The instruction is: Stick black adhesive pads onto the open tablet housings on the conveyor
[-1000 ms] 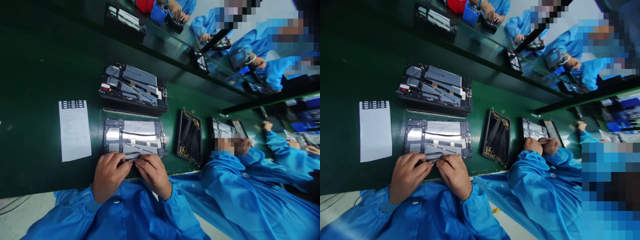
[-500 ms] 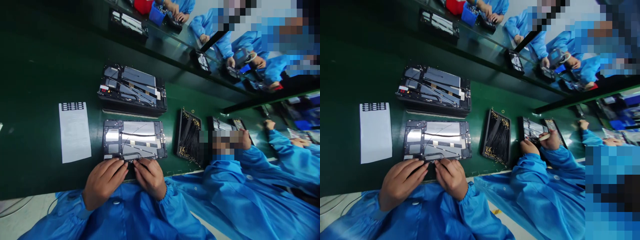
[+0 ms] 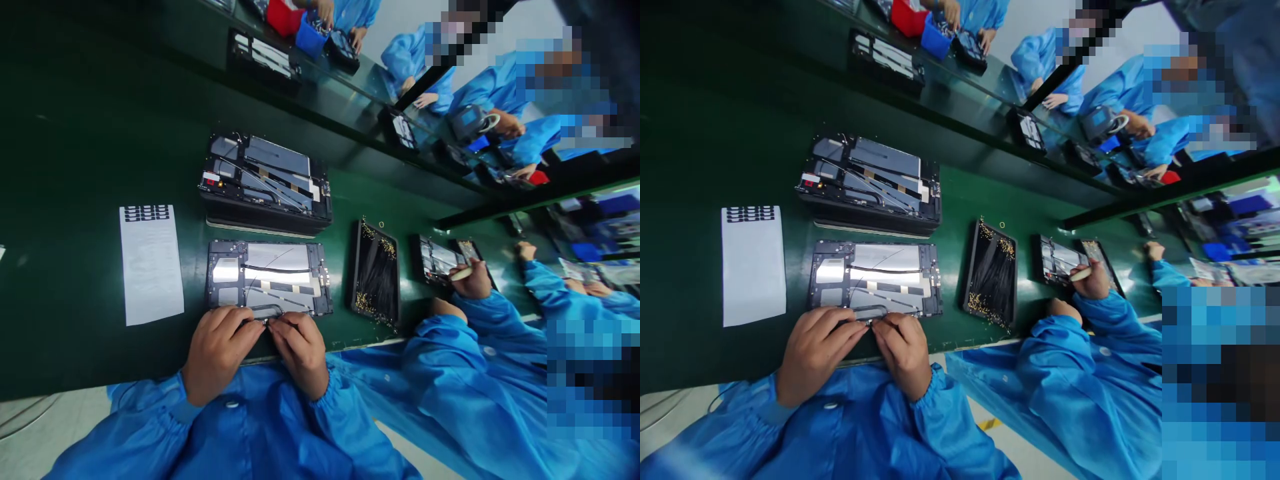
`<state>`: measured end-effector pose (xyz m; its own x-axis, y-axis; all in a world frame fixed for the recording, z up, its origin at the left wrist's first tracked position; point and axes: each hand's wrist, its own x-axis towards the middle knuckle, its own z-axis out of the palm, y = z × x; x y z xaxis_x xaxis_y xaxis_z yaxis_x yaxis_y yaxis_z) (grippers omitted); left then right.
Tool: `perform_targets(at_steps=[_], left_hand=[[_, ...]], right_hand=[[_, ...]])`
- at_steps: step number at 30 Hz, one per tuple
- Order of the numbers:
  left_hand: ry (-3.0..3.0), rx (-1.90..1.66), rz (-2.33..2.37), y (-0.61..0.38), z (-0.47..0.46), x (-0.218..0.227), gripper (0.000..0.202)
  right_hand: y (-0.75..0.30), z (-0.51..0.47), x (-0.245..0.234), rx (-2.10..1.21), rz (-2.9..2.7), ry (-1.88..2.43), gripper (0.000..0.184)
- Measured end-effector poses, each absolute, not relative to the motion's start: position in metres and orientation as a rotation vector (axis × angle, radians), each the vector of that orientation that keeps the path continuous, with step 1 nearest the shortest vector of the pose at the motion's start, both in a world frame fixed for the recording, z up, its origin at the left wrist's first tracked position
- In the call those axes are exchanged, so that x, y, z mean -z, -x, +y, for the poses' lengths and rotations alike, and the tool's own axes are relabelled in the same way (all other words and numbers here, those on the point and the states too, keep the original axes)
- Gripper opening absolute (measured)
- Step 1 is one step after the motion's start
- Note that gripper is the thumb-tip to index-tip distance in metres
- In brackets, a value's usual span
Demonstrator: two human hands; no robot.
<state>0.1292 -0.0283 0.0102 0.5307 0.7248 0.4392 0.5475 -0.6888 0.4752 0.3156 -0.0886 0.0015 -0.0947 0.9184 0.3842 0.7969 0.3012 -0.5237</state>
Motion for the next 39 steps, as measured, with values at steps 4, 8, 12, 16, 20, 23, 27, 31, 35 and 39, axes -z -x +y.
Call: perform_targets(at_steps=[4, 8, 12, 16, 20, 23, 27, 31, 35, 39], left_hand=[[-2.412, -0.875, 1.137, -0.132, -0.029, -0.014, 0.011], [-2.391, -0.802, 1.178, -0.134, -0.029, -0.015, 0.014], [-2.409, -0.792, 1.114, -0.129, -0.026, -0.014, 0.011], [-2.476, -0.834, 0.944, -0.116, -0.023, -0.016, 0.023], [-2.453, -0.991, 1.036, -0.101, -0.025, -0.020, 0.027], [-2.421, -1.039, 1.119, -0.093, -0.026, -0.022, 0.026], [-2.418, -1.092, 1.141, -0.085, -0.024, -0.028, 0.026], [-2.420, -1.131, 1.145, -0.080, -0.021, -0.030, 0.027], [-2.396, -1.128, 1.161, -0.075, -0.019, -0.026, 0.028], [-2.388, -1.148, 1.203, -0.065, -0.012, -0.027, 0.029]], right_hand=[[-0.320, -0.090, 0.003, -0.101, -2.034, 1.455, 0.034], [-0.322, -0.093, 0.007, -0.035, -2.079, 1.444, 0.046], [-0.321, -0.093, 0.013, 0.073, -2.134, 1.396, 0.052], [-0.322, -0.091, 0.015, 0.120, -2.153, 1.314, 0.056], [-0.319, -0.092, 0.012, 0.073, -2.160, 1.351, 0.052], [-0.314, -0.095, 0.010, 0.106, -2.176, 1.424, 0.047], [-0.311, -0.098, 0.008, 0.086, -2.184, 1.482, 0.045], [-0.315, -0.101, 0.010, 0.012, -2.140, 1.446, 0.055], [-0.318, -0.099, 0.010, 0.056, -2.101, 1.441, 0.061], [-0.316, -0.096, 0.006, 0.021, -2.144, 1.488, 0.049]])
